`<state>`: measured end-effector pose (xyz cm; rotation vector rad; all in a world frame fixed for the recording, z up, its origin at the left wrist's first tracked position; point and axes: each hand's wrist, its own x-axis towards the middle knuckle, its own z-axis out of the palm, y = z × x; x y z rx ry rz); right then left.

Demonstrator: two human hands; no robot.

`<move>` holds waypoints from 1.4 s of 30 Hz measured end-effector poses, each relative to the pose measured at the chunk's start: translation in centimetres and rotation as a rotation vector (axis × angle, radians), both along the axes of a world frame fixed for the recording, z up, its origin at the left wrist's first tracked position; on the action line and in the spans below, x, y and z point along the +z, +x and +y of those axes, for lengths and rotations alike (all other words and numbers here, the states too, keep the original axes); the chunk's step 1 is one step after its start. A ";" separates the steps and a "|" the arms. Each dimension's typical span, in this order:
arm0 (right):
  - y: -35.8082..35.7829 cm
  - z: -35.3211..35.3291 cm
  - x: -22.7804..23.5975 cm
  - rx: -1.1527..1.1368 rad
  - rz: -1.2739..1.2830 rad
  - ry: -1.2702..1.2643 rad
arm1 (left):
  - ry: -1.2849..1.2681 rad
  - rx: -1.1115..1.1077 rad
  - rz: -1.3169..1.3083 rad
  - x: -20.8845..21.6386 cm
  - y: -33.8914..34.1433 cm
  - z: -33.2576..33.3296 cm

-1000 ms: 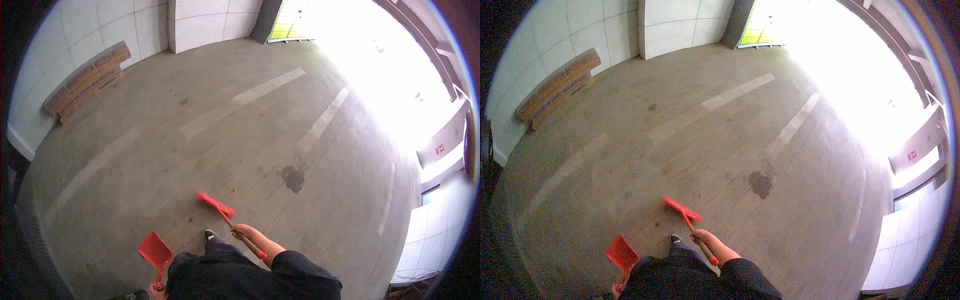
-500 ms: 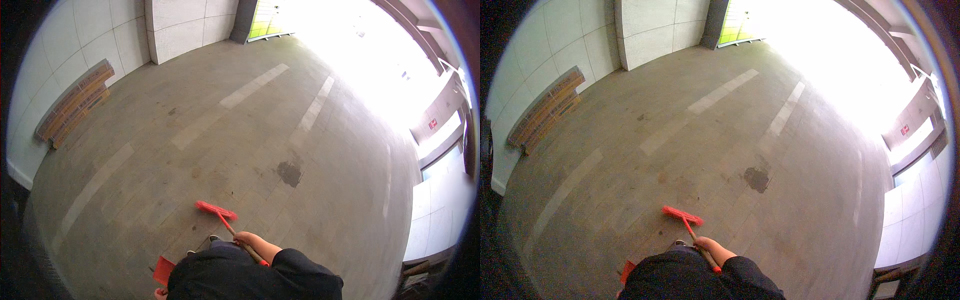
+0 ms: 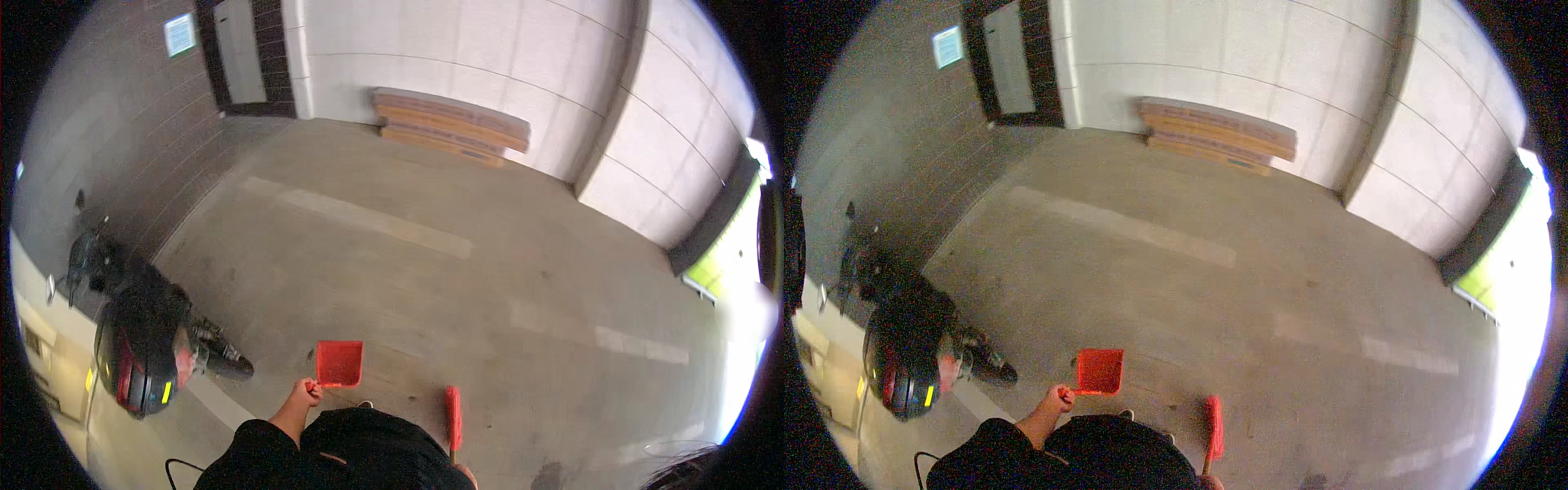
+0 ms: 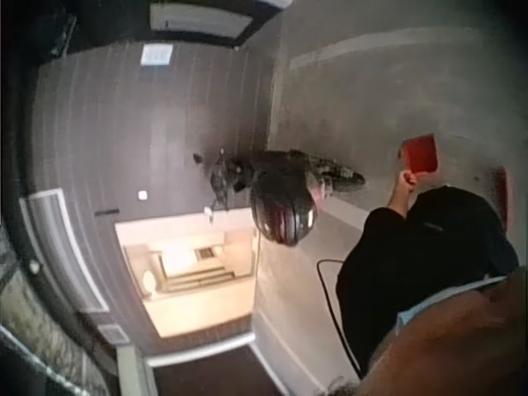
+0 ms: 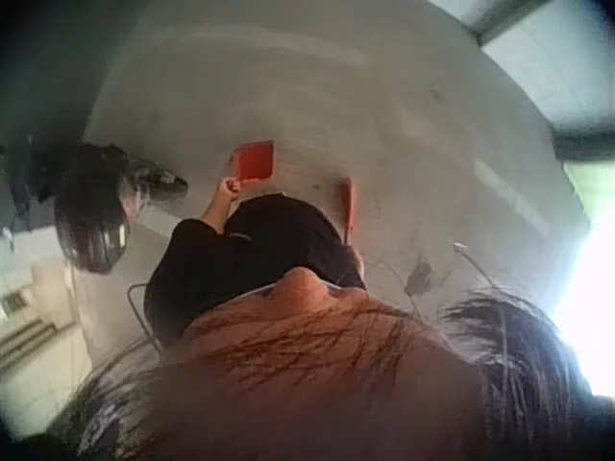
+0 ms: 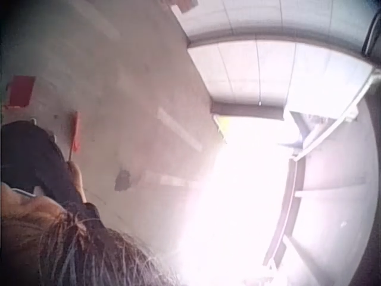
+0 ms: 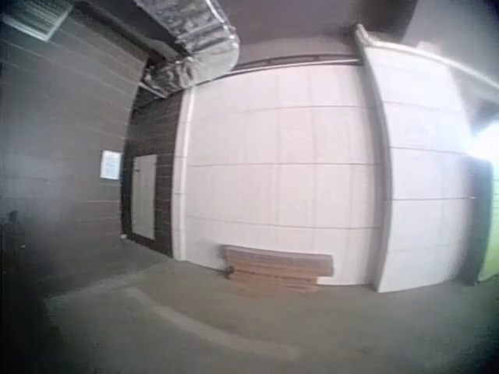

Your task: The person is sweeping the floor using a broom and dustpan across different rooms including a restroom and a garage.

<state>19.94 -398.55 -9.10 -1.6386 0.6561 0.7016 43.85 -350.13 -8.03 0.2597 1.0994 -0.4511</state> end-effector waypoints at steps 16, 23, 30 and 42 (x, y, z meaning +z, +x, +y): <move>11.0 -0.9 0.6 0.386 -0.034 -0.030 | 0.163 -0.036 0.025 -1.8 -6.0 3.8; 13.4 1.6 -0.1 0.457 -0.034 -0.025 | 0.379 -0.041 0.054 -3.6 -8.0 6.2; 15.8 4.3 0.2 0.535 -0.013 -0.032 | 0.322 0.044 0.009 -4.6 -6.1 6.3; 13.7 7.1 0.8 0.481 0.080 -0.066 | 0.212 -0.033 0.018 -4.7 -0.3 6.0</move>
